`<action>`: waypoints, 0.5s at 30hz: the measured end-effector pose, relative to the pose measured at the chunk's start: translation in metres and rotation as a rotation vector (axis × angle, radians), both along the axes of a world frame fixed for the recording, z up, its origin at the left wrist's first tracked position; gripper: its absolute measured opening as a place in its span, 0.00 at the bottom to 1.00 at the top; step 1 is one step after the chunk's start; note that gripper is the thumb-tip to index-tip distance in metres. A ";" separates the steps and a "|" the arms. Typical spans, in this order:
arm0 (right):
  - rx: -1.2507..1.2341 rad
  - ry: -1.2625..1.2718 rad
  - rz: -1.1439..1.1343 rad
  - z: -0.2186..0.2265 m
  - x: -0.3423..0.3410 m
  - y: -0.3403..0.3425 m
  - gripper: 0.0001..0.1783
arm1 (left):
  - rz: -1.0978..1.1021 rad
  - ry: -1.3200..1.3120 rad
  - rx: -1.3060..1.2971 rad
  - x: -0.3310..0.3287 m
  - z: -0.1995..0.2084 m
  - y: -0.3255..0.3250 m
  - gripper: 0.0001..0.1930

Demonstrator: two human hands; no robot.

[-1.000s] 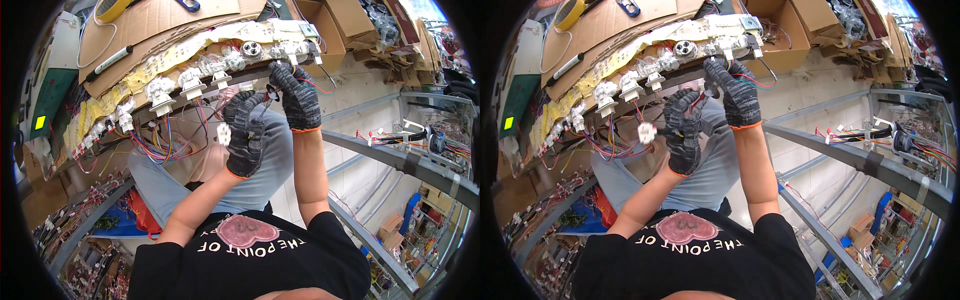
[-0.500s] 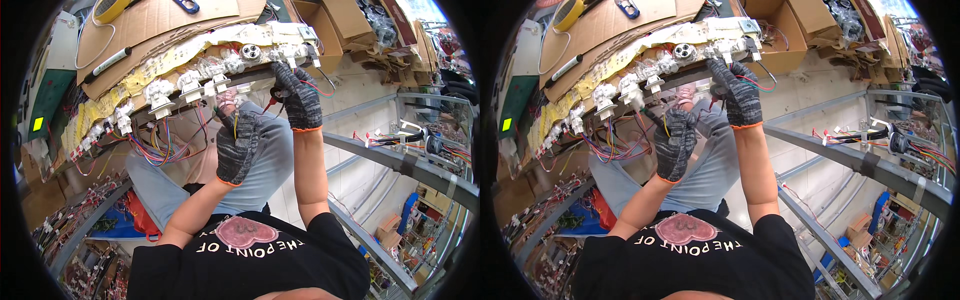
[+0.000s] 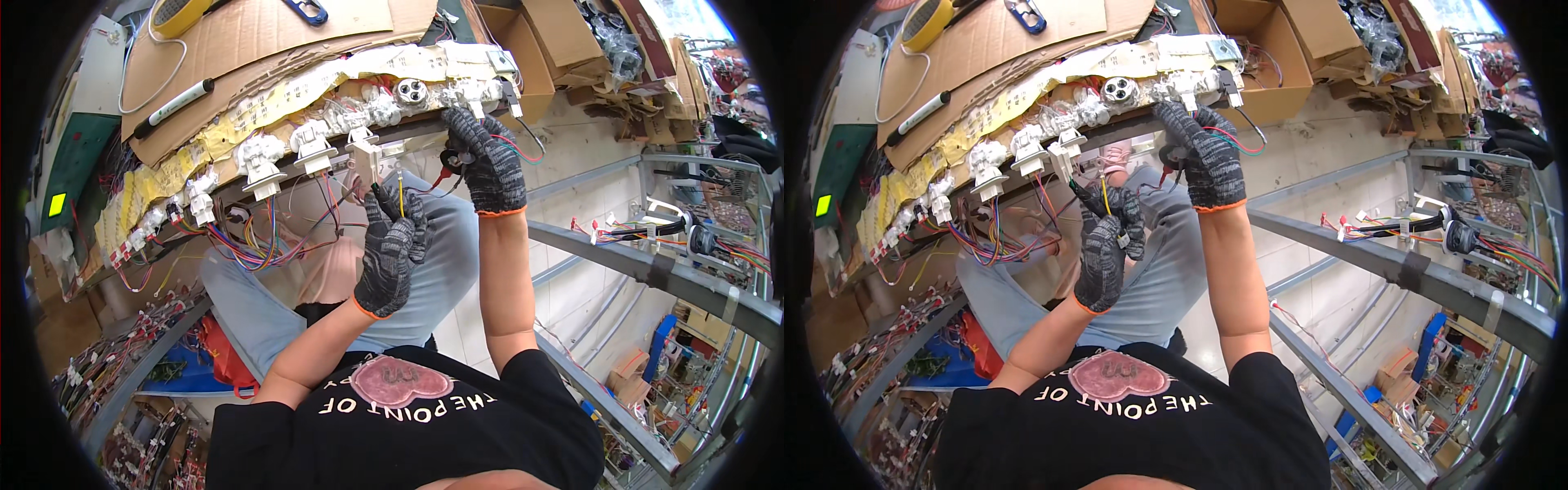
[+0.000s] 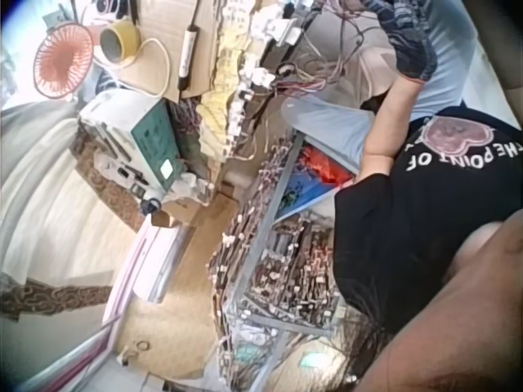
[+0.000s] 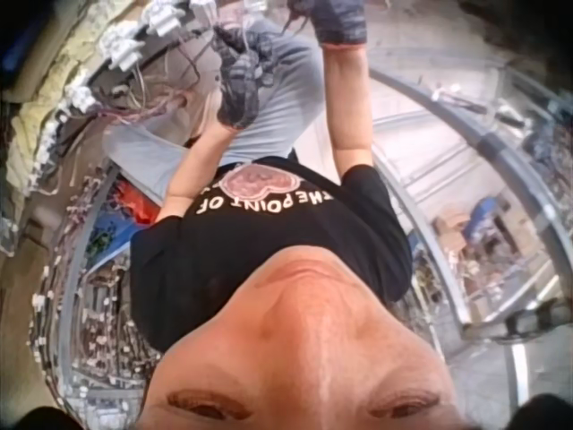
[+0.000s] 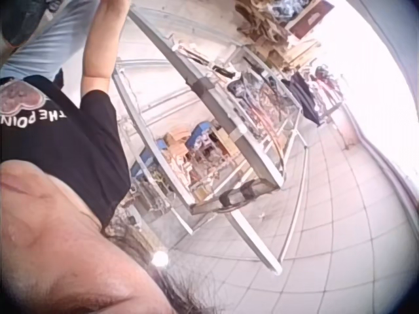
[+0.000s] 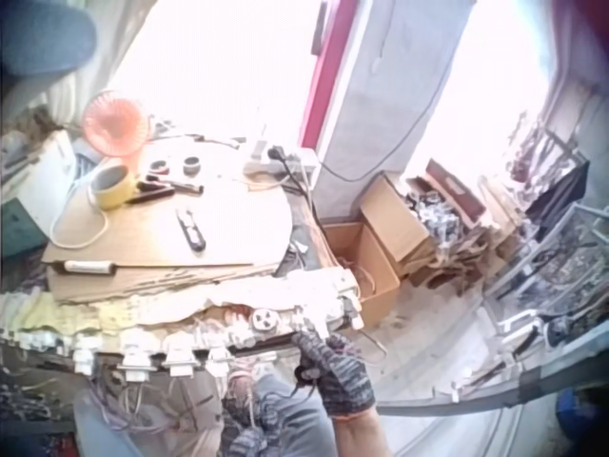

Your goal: Assembling and connecting wires to a harness and testing board at a factory workstation.

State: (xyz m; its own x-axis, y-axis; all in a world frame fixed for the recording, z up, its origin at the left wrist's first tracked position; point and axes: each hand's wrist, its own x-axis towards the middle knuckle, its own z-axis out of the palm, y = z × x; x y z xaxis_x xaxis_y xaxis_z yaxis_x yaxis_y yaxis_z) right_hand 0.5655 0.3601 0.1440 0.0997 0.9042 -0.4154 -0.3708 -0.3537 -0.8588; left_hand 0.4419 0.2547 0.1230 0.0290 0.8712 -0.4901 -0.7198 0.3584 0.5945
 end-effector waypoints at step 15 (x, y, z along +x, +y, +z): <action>0.463 -0.851 -0.315 -0.015 0.010 -0.038 0.13 | -0.097 0.006 0.256 -0.009 0.012 0.009 0.02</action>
